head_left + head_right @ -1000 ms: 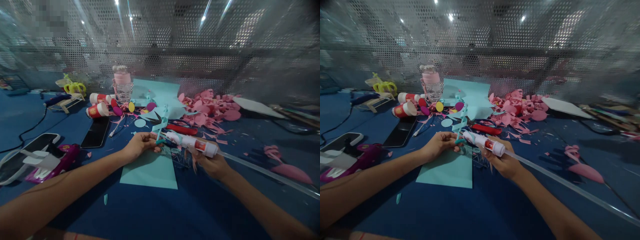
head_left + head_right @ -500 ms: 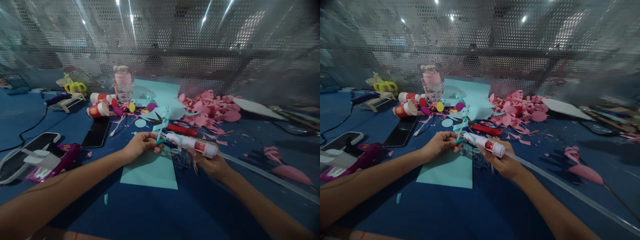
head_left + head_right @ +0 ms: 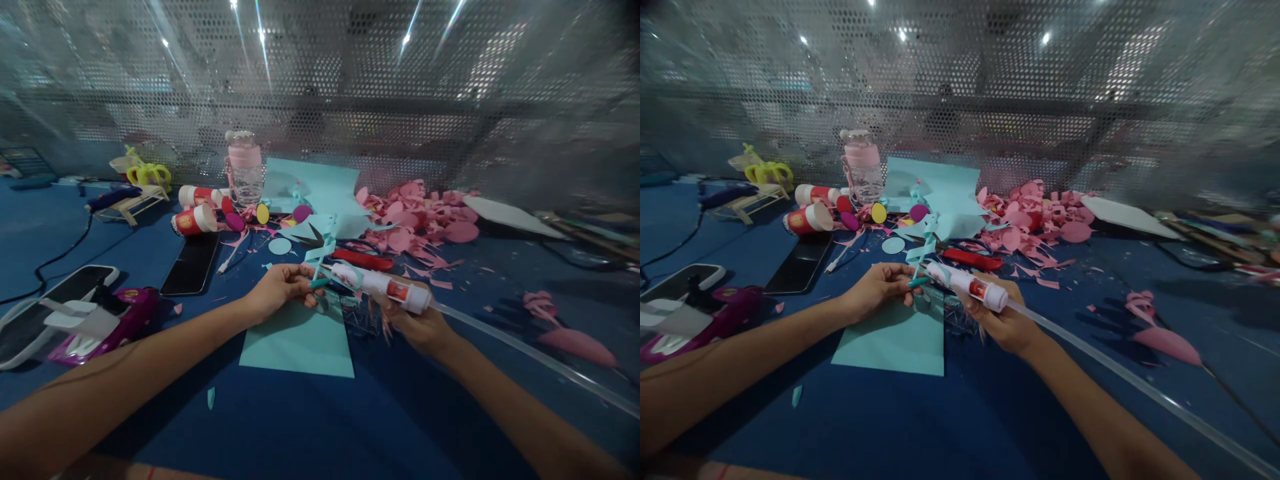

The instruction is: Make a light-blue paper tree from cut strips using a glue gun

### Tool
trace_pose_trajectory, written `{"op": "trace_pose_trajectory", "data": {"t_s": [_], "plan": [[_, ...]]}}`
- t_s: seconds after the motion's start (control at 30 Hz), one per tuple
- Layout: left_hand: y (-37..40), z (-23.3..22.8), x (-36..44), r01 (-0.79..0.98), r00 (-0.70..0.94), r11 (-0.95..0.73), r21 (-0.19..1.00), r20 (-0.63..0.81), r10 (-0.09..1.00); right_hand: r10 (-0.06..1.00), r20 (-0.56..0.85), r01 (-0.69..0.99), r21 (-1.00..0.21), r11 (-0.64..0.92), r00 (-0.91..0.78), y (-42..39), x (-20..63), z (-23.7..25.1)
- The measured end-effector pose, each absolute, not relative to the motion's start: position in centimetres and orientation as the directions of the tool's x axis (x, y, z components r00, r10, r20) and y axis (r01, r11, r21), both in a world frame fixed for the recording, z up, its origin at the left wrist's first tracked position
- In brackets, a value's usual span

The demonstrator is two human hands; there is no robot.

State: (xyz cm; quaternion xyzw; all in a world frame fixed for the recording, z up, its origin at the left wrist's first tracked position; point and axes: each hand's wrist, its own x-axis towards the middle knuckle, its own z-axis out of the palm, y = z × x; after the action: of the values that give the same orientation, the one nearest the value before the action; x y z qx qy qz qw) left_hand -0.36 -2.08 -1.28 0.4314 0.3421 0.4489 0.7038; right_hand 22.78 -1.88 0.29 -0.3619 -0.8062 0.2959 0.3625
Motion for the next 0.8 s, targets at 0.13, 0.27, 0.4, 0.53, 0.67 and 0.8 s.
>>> {"op": "trace_pose_trajectory", "data": {"t_s": [0.13, 0.27, 0.4, 0.53, 0.67, 0.8], "plan": [[-2.03, -1.28, -0.45, -0.314, 0.381, 0.236, 0.920, -0.106, 0.919, 0.785, 0.367, 0.357, -0.738, 0.572, -0.499, -1.69, 22.84, 0.23], [-1.99, -1.30, -0.45, -0.320, 0.382, 0.235, 0.918, -0.103, 0.919, 0.789, 0.360, 0.370, -0.734, 0.569, -0.499, -1.71, 23.00, 0.23], [-2.02, -1.20, -0.44, -0.331, 0.381, 0.234, 0.914, -0.097, 0.919, 0.811, 0.348, 0.379, -0.750, 0.541, -0.469, -1.70, 23.15, 0.15], [-2.01, -1.14, -0.43, -0.340, 0.380, 0.241, 0.909, -0.101, 0.919, 0.818, 0.331, 0.396, -0.750, 0.530, -0.470, -1.56, 23.28, 0.10], [-1.93, -1.25, -0.44, -0.341, 0.376, 0.239, 0.909, -0.102, 0.921, 0.835, 0.341, 0.395, -0.761, 0.514, -0.431, -1.46, 23.53, -0.03], [-1.87, -1.39, -0.49, -0.359, 0.393, 0.237, 0.903, -0.084, 0.916, 0.816, 0.326, 0.350, -0.781, 0.516, -0.477, -1.53, 23.70, -0.17]]}}
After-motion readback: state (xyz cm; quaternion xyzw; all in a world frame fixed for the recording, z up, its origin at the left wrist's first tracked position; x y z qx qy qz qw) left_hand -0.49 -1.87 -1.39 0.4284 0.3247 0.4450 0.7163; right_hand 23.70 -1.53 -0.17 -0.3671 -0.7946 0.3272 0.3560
